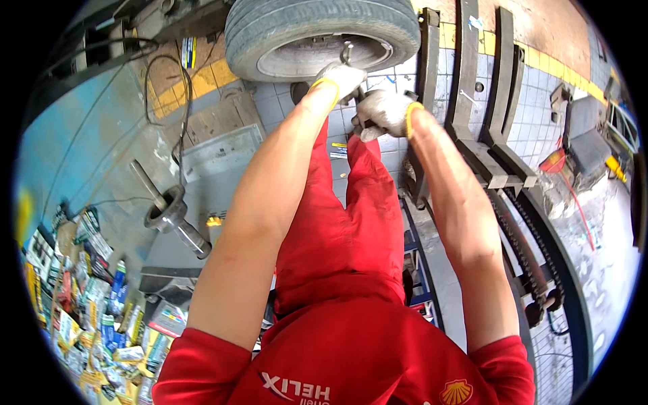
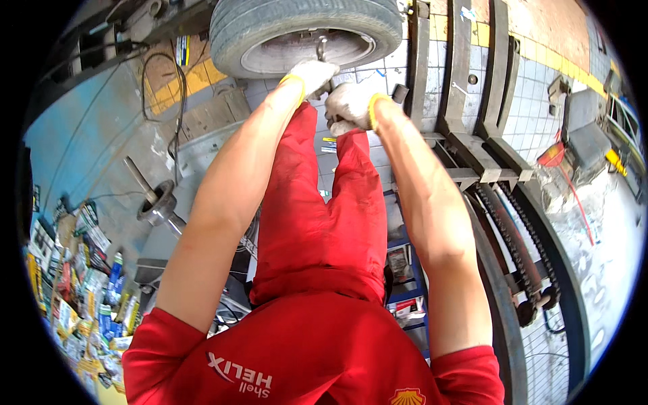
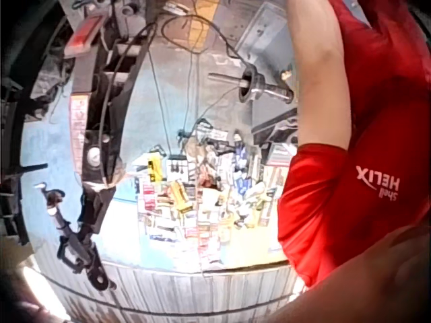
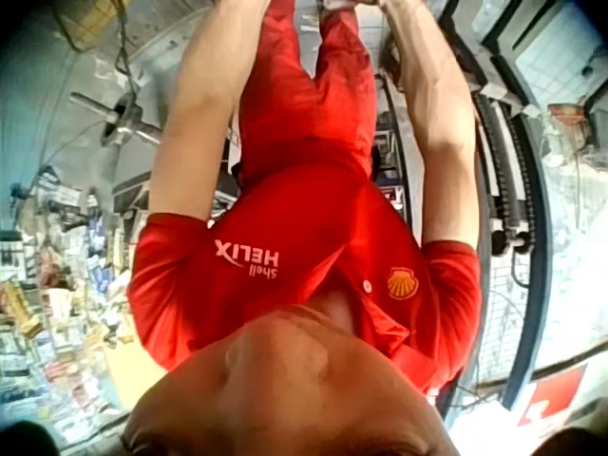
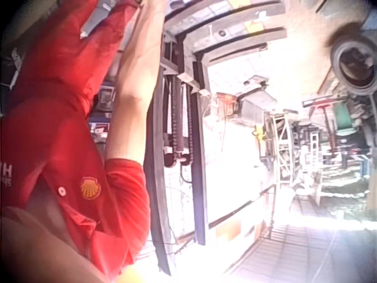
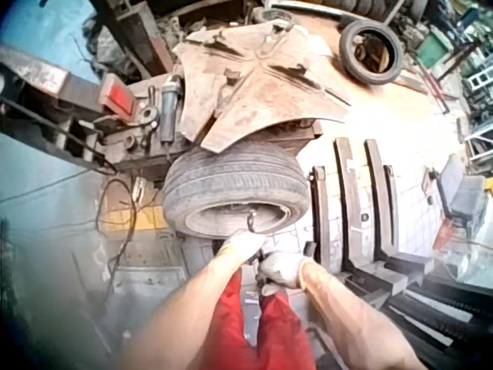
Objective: The person removes a tire from a red car, rolls it to a tire changing machine, and uses a pry bar to separate the tire bead from the rim. They then use a pneumatic tool to clean the inside of the rim.
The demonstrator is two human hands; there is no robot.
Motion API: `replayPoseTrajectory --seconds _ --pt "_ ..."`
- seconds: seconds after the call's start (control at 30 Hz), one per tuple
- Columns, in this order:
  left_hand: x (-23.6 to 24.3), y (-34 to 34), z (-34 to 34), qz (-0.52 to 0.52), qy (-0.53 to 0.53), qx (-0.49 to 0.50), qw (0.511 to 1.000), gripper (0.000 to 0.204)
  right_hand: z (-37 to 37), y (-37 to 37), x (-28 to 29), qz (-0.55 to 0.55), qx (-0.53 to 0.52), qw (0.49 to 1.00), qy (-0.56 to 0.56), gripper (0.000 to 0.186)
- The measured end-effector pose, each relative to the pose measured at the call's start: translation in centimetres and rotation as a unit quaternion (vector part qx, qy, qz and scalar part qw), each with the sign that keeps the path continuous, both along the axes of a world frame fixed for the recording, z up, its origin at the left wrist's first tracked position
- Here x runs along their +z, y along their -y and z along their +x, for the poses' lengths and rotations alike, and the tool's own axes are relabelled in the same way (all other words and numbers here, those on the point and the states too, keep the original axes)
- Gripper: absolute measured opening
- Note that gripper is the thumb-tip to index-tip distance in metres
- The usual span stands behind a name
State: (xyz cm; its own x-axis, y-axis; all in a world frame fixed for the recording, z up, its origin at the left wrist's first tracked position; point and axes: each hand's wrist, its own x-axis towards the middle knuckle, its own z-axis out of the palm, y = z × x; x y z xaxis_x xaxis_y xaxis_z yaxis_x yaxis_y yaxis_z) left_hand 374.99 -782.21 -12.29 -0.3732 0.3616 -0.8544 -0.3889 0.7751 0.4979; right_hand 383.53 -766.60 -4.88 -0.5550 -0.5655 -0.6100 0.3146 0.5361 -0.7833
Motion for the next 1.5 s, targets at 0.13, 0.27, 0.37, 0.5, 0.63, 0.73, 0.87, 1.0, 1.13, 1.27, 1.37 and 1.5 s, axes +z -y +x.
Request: replayPoseTrajectory --seconds 0.13,0.27,0.37,0.5,0.63,0.73,0.87,1.0,1.13,1.27,1.37,1.5 --pt "1.0 2.5 1.2 0.003 -0.011 0.118 0.993 0.05 -0.9 -0.1 -3.2 -0.006 0.019 0.995 0.102 0.01" --pt "-1.9 0.3 0.4 0.034 -0.066 0.115 0.991 0.052 -3.2 -2.3 -2.7 0.013 -0.051 0.984 0.17 0.004" --pt "-1.8 1.2 0.6 0.035 -0.061 0.158 0.985 0.055 -6.3 0.1 2.3 -0.017 -0.238 0.868 0.435 0.017" --pt "0.2 1.6 0.8 0.049 0.071 0.288 0.954 0.062 -8.6 0.8 4.3 0.013 -0.238 0.852 0.466 0.025" --pt "2.4 1.7 0.9 0.094 0.134 0.372 0.914 0.058 -10.2 0.8 4.8 0.024 -0.229 0.865 0.445 0.016" --pt "3.4 1.8 1.2 0.125 0.183 0.425 0.878 0.053 -11.9 -0.1 4.5 0.015 -0.18 0.874 0.451 0.025" --pt "3.1 1.7 1.3 0.192 0.222 0.448 0.844 0.066 -14.1 -0.8 4.9 -0.008 -0.147 0.889 0.434 0.043" --pt "3.7 -0.8 2.2 0.285 0.262 0.628 0.675 0.061 -16.3 -1.2 5.0 0.004 -0.119 0.907 0.403 0.038" --pt "5.0 -1.7 1.5 0.253 0.252 0.682 0.639 0.056 -17.1 -0.8 6.3 0.026 -0.156 0.919 0.362 0.033" --pt "1.4 -3.5 1.3 0.381 0.265 0.725 0.508 0.064 -17.7 -0.8 6.0 -0.035 -0.212 0.901 0.378 0.047" --pt "2.6 -3.8 0.4 0.387 0.289 0.722 0.495 0.064 -17.4 -2.3 4.7 -0.083 -0.242 0.869 0.424 0.069" --pt "1.1 -4.2 1.0 0.38 0.262 0.704 0.539 0.06 -15.8 -3.2 5.1 -0.151 -0.254 0.819 0.492 0.086"
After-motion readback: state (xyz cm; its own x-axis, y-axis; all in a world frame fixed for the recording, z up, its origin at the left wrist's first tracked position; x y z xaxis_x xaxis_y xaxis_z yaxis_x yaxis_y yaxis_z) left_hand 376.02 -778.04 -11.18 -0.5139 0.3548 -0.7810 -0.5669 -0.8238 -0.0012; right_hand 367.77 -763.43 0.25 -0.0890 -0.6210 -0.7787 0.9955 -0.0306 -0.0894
